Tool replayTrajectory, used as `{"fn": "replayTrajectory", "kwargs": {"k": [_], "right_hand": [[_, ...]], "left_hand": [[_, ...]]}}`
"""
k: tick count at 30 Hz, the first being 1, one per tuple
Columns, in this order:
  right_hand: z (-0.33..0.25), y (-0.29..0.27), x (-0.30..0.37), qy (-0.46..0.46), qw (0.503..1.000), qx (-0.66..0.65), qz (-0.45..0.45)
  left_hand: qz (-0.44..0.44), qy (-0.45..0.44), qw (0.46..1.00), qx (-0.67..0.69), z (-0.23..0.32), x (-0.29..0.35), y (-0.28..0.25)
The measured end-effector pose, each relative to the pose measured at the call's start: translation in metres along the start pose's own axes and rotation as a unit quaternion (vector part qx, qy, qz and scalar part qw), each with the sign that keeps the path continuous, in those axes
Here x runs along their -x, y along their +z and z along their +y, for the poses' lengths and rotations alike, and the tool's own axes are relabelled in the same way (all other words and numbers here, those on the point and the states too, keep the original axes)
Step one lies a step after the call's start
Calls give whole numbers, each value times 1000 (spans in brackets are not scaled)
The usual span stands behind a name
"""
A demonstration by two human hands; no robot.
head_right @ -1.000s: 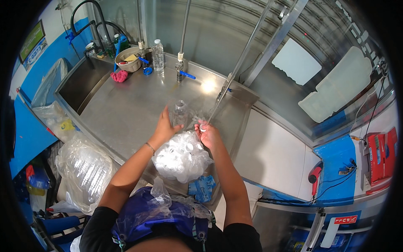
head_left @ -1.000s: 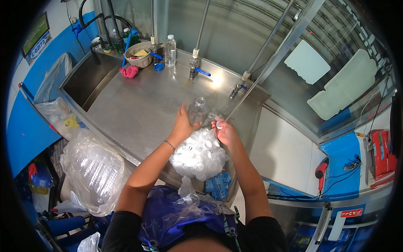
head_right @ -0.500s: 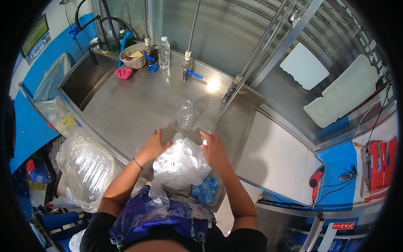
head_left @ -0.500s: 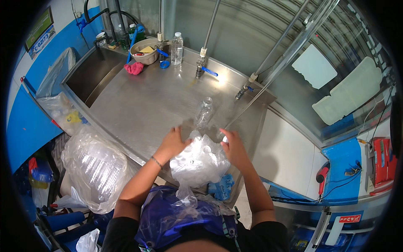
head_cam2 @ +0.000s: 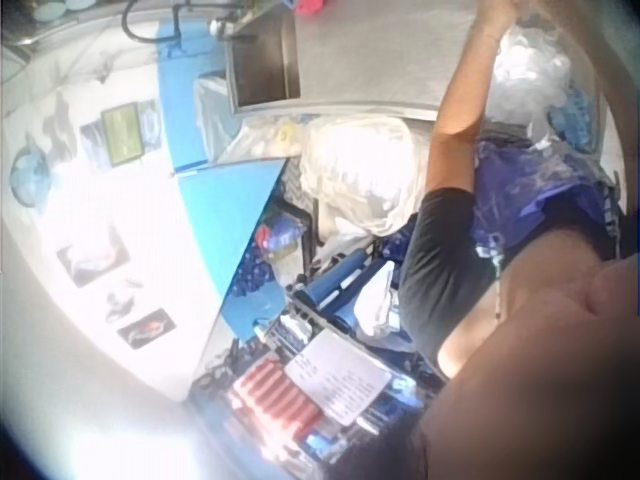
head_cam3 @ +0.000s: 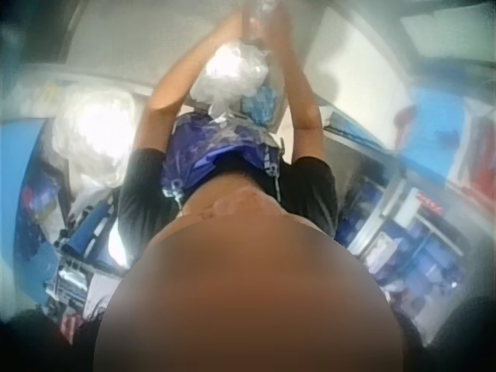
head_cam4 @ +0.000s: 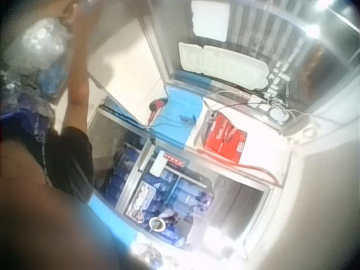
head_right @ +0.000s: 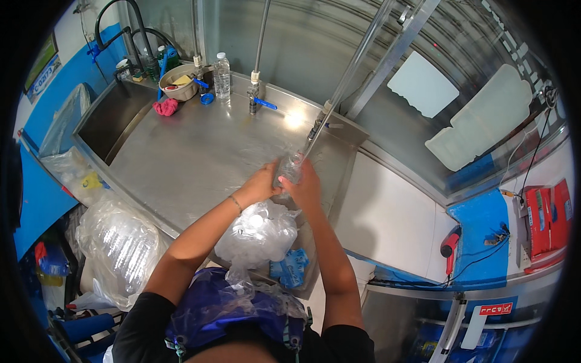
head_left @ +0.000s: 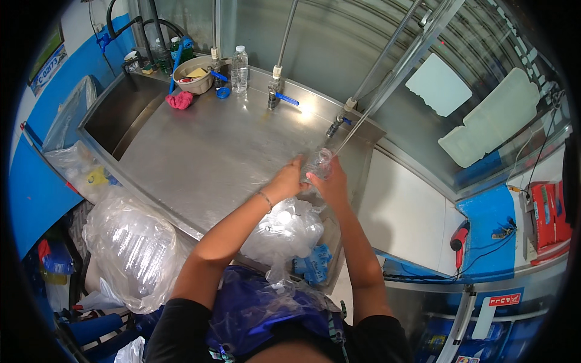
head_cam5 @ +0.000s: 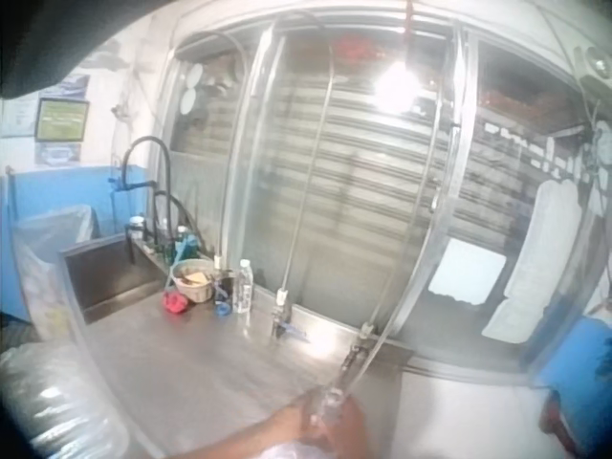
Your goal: The person fills empty plastic water bottles from a water treatment machine, caps them, and applies labels. They handle bottles one at a time, placing filled bottles on a stainless steel counter and organizing them into groups.
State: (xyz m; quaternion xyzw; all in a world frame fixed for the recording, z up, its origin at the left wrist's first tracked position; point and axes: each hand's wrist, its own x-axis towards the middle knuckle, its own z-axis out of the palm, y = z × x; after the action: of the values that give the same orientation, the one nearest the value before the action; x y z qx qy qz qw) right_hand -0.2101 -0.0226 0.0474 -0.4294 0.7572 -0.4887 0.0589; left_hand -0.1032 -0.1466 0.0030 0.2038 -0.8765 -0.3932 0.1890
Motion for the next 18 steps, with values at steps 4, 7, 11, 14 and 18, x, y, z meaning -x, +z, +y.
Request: {"fn": "replayTrajectory", "kwargs": {"k": [4,7,11,14,18], "right_hand": [[-3,-13,-5,-21,999,4,33],[-8,-17,-10,20,995,-88,47],[-15,-22,-14,-1,1000,21,-5],[-22,-26,-14,-21,1000,13,-4],[-15,-31,-17,30,999,-19,-15]], "left_hand": [[-60,11,983,-175,33,56,-19],[-95,101,973,-182,57,97,-22],[-200,104,956,-190,59,108,-26],[-225,142,953,-145,48,112,-33],[-208,173,955,-121,41,120,-43]]}}
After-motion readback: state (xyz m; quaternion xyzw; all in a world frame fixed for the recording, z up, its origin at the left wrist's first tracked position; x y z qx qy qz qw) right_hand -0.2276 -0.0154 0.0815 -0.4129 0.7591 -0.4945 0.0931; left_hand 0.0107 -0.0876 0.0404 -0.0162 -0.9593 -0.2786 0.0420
